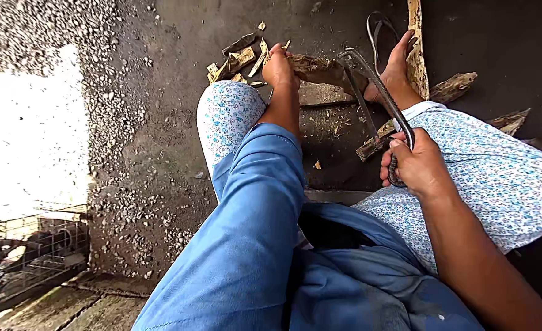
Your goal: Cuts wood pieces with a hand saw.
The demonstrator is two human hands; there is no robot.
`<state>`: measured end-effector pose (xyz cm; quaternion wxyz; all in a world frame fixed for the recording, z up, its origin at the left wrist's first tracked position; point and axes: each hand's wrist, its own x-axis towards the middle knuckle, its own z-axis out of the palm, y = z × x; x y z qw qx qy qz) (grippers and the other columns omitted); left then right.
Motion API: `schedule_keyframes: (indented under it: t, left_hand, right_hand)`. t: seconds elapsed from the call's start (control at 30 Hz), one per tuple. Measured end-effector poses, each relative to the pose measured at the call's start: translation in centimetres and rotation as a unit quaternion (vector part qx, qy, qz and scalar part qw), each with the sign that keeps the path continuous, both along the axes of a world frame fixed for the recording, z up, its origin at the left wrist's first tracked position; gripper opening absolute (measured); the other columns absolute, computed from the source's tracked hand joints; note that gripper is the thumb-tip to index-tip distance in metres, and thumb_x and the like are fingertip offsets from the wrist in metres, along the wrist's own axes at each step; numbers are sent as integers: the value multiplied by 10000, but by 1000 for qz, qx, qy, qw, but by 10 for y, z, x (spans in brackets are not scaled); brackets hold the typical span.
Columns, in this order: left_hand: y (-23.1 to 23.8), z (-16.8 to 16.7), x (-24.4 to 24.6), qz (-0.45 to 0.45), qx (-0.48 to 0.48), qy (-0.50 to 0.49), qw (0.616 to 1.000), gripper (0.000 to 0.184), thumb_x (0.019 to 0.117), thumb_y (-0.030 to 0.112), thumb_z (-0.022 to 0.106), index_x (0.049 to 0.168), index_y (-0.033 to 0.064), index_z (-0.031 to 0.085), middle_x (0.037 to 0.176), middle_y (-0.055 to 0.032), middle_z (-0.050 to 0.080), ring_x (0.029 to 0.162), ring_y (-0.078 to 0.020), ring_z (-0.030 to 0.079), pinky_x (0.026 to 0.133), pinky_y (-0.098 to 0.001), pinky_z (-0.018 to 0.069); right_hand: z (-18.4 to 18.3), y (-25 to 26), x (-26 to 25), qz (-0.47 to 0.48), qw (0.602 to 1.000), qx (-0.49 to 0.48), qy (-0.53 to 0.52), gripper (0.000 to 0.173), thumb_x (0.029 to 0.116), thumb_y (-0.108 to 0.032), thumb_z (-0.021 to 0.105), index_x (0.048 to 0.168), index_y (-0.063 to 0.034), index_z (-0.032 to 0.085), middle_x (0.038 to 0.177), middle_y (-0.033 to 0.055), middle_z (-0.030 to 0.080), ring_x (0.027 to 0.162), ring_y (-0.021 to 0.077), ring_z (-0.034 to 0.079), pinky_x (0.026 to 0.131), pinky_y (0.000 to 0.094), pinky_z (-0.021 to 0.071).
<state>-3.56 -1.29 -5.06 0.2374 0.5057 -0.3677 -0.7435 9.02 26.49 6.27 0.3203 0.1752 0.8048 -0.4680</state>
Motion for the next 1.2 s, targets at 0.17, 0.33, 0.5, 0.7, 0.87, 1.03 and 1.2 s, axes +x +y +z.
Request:
schedule_keyframes:
  t: [0.17, 0.33, 0.5, 0.7, 0.87, 1.03, 1.2]
  left_hand:
    - [1, -5, 8, 9, 1, -75, 997, 217, 1025, 232, 561, 1062, 26, 617, 970, -135, 616, 880, -242, 627, 767, -444, 558]
    - [4, -4, 10, 9, -21, -54, 998, 167, 1040, 180, 526, 931, 62, 573, 795, -76, 569, 709, -180, 590, 664, -370, 539]
    - [4, -4, 13, -16, -38, -9, 999, 150, 1060, 157, 518, 998, 37, 585, 778, -73, 586, 688, -171, 606, 666, -350, 548]
    - [17, 8, 18, 12, -25, 3, 1000, 183, 1054, 100, 517, 1192, -1, 581, 855, -99, 590, 705, -171, 609, 667, -322, 554]
    - [19, 12, 23, 4, -25, 5, 1000, 177, 1041, 88, 540, 1172, -11, 604, 865, -106, 606, 739, -181, 614, 699, -342, 550]
    - [22, 15, 28, 4, -7, 42, 999, 86, 1033, 51, 541, 1099, 0, 561, 807, -91, 591, 681, -171, 614, 670, -322, 562]
    - [22, 13, 26, -17, -8, 61, 998, 154, 1045, 81, 551, 1163, -17, 558, 764, -78, 603, 644, -153, 609, 649, -303, 555]
  right_hand:
    - [-12, -12, -14, 83, 995, 42, 24, 272, 1139, -240, 380, 1347, -66, 403, 725, 101, 552, 480, 216, 572, 451, 398, 540]
    - [-31, 2, 10, 72, 996, 30, 42, 277, 1135, -224, 396, 1359, -60, 392, 724, 77, 552, 492, 184, 580, 468, 358, 547]
    - [-51, 6, 29, 31, 998, 5, 57, 289, 1134, -214, 391, 1377, -58, 378, 706, 71, 557, 498, 175, 601, 482, 349, 565]
    - [-48, 6, 27, 31, 998, 13, 56, 280, 1135, -215, 393, 1373, -70, 380, 711, 73, 558, 493, 179, 601, 470, 343, 560]
    - [-40, 4, 28, 46, 996, 47, 58, 276, 1137, -221, 384, 1365, -65, 382, 720, 84, 559, 494, 185, 595, 478, 349, 557]
    - [-39, 4, 36, 42, 996, 49, 61, 285, 1136, -218, 388, 1382, -75, 373, 709, 80, 559, 485, 182, 594, 466, 339, 554]
    - [-43, 10, 43, 27, 997, 36, 58, 295, 1138, -223, 380, 1388, -67, 370, 714, 80, 566, 499, 189, 609, 477, 347, 566]
